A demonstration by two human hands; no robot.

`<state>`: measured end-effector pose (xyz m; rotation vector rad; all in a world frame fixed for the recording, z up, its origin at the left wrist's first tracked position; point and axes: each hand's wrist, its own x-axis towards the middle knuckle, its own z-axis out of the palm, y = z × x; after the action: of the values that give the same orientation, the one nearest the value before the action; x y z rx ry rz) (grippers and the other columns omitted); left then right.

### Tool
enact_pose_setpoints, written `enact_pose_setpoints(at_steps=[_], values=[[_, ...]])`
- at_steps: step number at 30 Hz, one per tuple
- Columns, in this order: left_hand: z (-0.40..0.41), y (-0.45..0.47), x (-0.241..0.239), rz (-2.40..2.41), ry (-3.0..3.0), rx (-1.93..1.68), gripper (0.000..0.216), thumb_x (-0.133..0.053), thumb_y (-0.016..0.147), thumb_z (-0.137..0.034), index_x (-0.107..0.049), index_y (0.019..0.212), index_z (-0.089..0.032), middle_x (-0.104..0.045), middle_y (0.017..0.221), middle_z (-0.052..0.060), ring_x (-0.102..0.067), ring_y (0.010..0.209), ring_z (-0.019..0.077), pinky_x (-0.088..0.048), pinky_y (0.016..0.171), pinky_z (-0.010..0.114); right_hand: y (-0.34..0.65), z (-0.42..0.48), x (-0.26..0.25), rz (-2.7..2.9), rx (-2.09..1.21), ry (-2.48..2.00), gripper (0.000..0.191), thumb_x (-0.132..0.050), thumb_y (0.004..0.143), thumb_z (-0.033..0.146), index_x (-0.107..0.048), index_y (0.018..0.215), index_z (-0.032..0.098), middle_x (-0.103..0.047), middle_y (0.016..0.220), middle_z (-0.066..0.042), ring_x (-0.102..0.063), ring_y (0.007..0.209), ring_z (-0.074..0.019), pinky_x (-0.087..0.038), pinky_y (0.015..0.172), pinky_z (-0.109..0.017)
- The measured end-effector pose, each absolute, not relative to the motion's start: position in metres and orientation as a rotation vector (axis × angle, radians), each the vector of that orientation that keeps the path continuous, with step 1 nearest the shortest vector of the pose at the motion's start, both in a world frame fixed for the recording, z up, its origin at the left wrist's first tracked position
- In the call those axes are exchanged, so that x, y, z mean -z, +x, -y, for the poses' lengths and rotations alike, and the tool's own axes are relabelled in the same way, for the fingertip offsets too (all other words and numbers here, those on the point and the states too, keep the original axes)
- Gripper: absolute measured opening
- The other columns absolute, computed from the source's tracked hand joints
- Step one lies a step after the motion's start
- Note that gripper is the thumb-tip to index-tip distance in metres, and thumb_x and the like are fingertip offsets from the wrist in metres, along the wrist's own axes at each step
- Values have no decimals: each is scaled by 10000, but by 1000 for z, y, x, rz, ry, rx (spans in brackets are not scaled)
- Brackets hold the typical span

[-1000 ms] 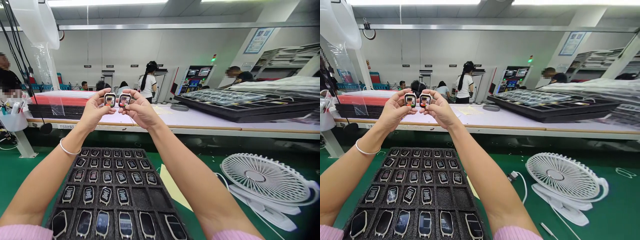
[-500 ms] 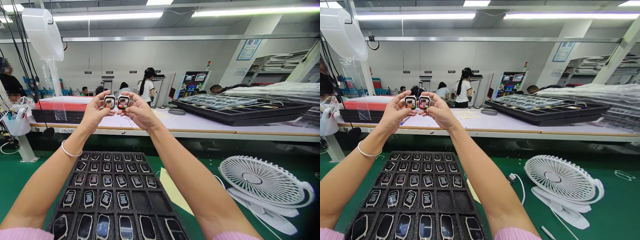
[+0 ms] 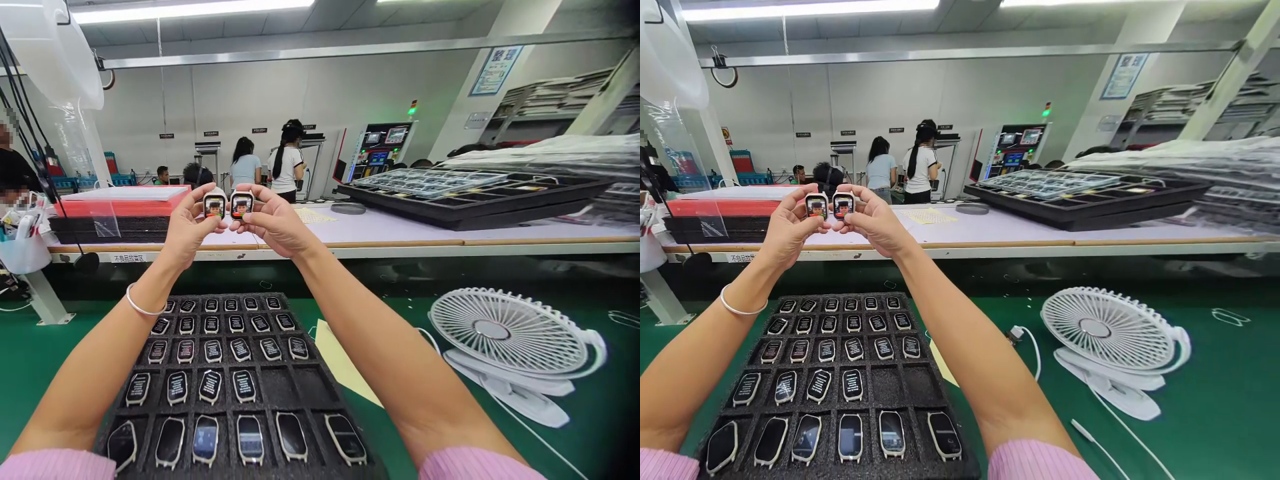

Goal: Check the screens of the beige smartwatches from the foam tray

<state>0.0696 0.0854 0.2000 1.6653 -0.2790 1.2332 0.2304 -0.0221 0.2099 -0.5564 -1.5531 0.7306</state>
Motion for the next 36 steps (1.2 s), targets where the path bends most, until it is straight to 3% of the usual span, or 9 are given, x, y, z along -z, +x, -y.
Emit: enact_pose_setpoints(at_steps=[5, 11, 16, 27, 33, 36], values=[[-71, 61, -161, 236, 1660, -1163, 567, -876, 794, -242, -561, 1245, -105, -628, 986, 88, -626, 700, 268, -556, 664, 277, 224, 37, -169, 1470, -792, -587, 677, -763, 790, 270, -360, 1294, 65, -544, 997, -100, -603, 823, -232, -544, 744, -220], [-29, 23, -83, -49, 1535, -826, 646, -819, 839, -191, -446, 1344, -40, -601, 1091, 151, -630, 815, 285, -564, 760, 308, 202, 69, -72, 1224, -1084, -636, 558, -664, 787, 183, -401, 1274, 108, -556, 1008, -97, -599, 831, -217, -521, 736, -233], [-10, 0, -40, -214, 1470, -694, 506, -805, 856, -234, -542, 1270, -108, -610, 1064, 122, -651, 745, 295, -576, 687, 317, 186, 88, -18, 1101, -1275, -631, 568, -695, 859, 201, -372, 1307, 71, -550, 1031, -123, -594, 846, -216, -517, 762, -231], [-8, -5, -19, -266, 1452, -726, 343, -778, 931, -226, -604, 1204, -115, -624, 972, 89, -617, 629, 220, -535, 583, 215, 183, 93, 2, 1086, -1349, -617, 429, -629, 1060, 236, -359, 1327, 36, -554, 1001, -144, -615, 844, -224, -542, 754, -215], [-4, -4, -21, -234, 1388, -677, 449, -751, 936, -187, -511, 1297, -74, -604, 1078, 140, -649, 746, 275, -576, 692, 289, 184, 94, -2, 1055, -1354, -624, 471, -671, 994, 195, -364, 1325, 62, -540, 1061, -140, -603, 863, -215, -533, 775, -224], [-3, -4, -21, -230, 1390, -671, 387, -715, 969, -182, -516, 1282, -72, -605, 1072, 144, -658, 732, 282, -585, 684, 292, 185, 95, -2, 1068, -1346, -627, 460, -659, 995, 199, -361, 1313, 53, -540, 1025, -132, -599, 840, -208, -520, 748, -213]])
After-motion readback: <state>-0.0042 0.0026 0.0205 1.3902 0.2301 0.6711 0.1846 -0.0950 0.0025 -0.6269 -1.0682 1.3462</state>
